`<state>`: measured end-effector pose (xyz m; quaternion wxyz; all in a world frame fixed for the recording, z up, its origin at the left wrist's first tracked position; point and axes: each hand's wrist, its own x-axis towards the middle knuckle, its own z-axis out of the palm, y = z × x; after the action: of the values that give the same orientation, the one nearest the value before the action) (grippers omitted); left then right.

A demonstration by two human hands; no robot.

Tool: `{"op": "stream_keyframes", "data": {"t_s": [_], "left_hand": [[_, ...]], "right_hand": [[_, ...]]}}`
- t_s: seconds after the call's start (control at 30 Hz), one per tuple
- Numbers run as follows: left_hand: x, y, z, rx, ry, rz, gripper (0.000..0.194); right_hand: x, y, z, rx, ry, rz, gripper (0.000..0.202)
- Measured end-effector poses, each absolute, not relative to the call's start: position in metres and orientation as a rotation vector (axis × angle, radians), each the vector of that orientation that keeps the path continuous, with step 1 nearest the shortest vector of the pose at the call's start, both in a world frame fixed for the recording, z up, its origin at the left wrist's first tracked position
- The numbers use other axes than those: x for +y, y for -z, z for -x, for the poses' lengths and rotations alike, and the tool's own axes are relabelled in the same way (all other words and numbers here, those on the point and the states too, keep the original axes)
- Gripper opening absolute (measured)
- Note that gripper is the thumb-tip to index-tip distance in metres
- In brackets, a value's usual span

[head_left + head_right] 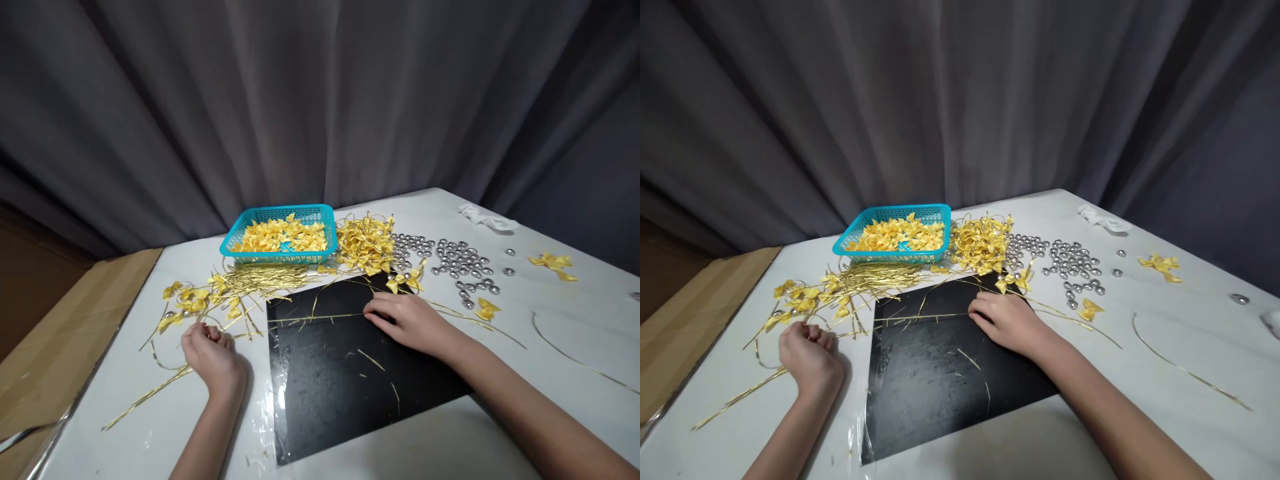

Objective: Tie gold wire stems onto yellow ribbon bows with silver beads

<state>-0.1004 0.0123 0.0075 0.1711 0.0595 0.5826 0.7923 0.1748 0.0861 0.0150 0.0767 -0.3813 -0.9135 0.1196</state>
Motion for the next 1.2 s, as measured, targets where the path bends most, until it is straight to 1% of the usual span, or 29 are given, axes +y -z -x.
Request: {"op": "stream_keyframes", "data": {"t_s": [0.37,0.6,1.2], "left_hand": [[0.0122,-0.0082,0.0991,1.654,-2.245,-0.220,0.014],[0.0118,-0.0065,0.1009,1.627,-2.248,-0.178,0.009],[0.0123,-0.0010,0.1030,1.665,-2.234,-0.268,0.013]], "right_hand": [[0.0860,-0.0145,-0.1723,-2.730,-0.402,1.180,0.021],[0.0861,-0.0133,-0.1709,-2.711,-0.466,1.192,0.020],[0.0881,-0.0108,-0.1717,-2.671,-0.538,1.218,0.017]]}}
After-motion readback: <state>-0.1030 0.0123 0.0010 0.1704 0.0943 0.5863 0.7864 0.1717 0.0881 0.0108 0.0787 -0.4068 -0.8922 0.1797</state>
